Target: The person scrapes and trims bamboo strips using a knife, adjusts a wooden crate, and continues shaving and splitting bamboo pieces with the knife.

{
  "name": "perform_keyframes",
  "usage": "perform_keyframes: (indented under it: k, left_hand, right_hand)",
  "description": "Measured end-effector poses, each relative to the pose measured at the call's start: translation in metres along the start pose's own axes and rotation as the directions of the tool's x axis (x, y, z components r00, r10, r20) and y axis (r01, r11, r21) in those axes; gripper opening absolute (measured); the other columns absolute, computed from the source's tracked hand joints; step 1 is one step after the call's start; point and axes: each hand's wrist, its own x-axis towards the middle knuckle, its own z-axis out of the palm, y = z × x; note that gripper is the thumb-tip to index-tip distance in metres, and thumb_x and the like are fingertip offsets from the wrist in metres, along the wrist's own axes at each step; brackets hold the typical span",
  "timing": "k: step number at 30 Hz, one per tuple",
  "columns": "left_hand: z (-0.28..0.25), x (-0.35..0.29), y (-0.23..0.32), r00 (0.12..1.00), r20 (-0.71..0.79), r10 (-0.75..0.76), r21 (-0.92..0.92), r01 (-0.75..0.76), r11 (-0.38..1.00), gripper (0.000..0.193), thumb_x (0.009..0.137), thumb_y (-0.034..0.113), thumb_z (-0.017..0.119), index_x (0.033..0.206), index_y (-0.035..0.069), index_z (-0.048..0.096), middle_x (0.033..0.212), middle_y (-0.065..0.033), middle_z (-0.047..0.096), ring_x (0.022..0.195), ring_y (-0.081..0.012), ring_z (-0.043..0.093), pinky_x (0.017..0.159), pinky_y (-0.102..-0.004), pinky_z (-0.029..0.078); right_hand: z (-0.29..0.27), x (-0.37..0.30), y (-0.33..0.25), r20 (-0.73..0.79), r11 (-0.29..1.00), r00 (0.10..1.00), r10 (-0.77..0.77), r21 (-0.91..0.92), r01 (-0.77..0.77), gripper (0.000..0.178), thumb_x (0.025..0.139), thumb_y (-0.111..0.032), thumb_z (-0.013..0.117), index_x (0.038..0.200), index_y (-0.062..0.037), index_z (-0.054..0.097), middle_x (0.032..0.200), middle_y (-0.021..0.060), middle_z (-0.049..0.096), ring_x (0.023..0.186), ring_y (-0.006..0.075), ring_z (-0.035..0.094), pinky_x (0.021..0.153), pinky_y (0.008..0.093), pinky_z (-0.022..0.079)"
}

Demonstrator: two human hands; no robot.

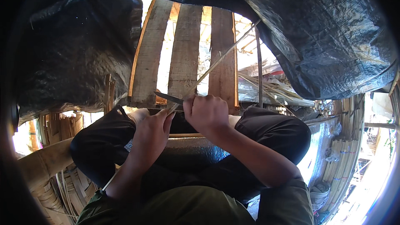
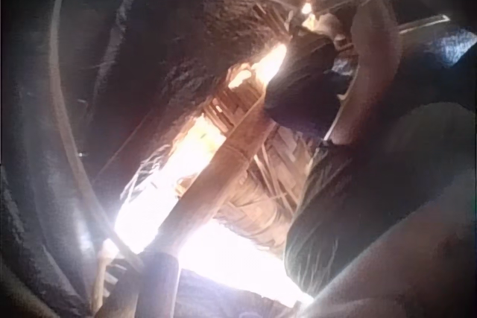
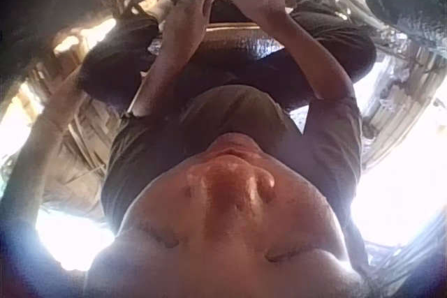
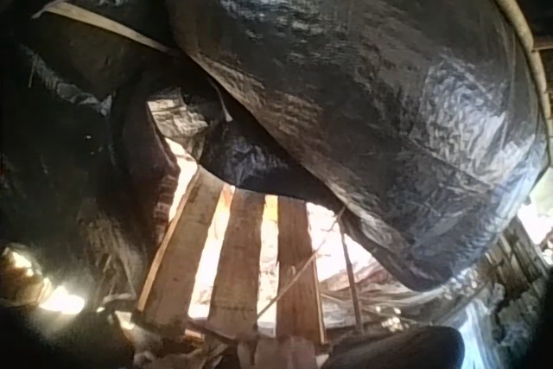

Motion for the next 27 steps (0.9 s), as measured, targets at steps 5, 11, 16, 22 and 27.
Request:
perform_keyframes:
  k: [5,11,16,22,27]
  left_hand:
    - [-0.002,-0.001,0.001,0.994,0.062,-0.085,-0.134,0.093,0.987,0.020,0.102,0.020,0.065,0.100,0.000,0.068,0.067,-0.0199,0.065,0.065,-0.0396,0.068,0.062,-0.0481,0.053]
    - [0.003,-0.002,0.000,1.000,-0.007,0.018,0.032,-0.018,0.999,0.025,0.106,0.030,0.058,0.099,0.007,0.066,0.065,-0.0147,0.066,0.061,-0.0324,0.070,0.054,-0.0414,0.057]
    - [0.005,-0.002,-0.003,1.000,0.000,0.013,-0.013,-0.013,1.000,0.026,0.106,0.030,0.058,0.099,0.007,0.066,0.066,-0.0146,0.066,0.061,-0.0324,0.070,0.054,-0.0413,0.057]
    - [0.004,-0.002,0.000,0.999,0.038,-0.039,-0.044,0.041,0.998,0.022,0.104,0.025,0.061,0.099,0.004,0.066,0.068,-0.0182,0.066,0.065,-0.0377,0.069,0.059,-0.0466,0.054]
    - [0.005,-0.002,0.001,1.000,-0.009,0.003,0.016,-0.003,1.000,0.027,0.106,0.031,0.057,0.100,0.007,0.067,0.067,-0.0137,0.067,0.062,-0.0320,0.071,0.054,-0.0415,0.057]
  right_hand:
    - [-0.004,0.014,0.020,-0.121,0.959,0.952,0.281,0.007,-0.282,0.036,0.094,-0.027,0.054,0.071,-0.0012,0.064,0.081,0.0272,0.070,0.066,0.0409,0.073,0.052,0.0525,0.059]
    - [0.003,0.012,0.017,-0.009,0.983,0.985,0.170,-0.062,-0.170,0.050,0.103,-0.035,0.044,0.078,-0.0002,0.070,0.073,0.0249,0.069,0.067,0.0372,0.073,0.061,0.0508,0.061]
    - [-0.008,0.024,0.027,0.073,0.949,0.946,0.315,-0.029,-0.314,0.052,0.106,-0.036,0.040,0.088,0.0033,0.068,0.070,0.0209,0.067,0.065,0.0367,0.072,0.058,0.0517,0.060]
    - [0.000,0.016,0.020,0.179,0.973,0.958,0.222,-0.098,-0.208,0.038,0.102,-0.029,0.048,0.096,0.0031,0.068,0.075,0.0201,0.069,0.069,0.0367,0.072,0.062,0.0504,0.061]
    - [-0.002,0.019,0.019,0.071,0.927,0.927,0.369,0.046,-0.372,0.037,0.102,-0.029,0.047,0.095,-0.0001,0.069,0.079,0.0219,0.071,0.069,0.0384,0.072,0.064,0.0530,0.061]
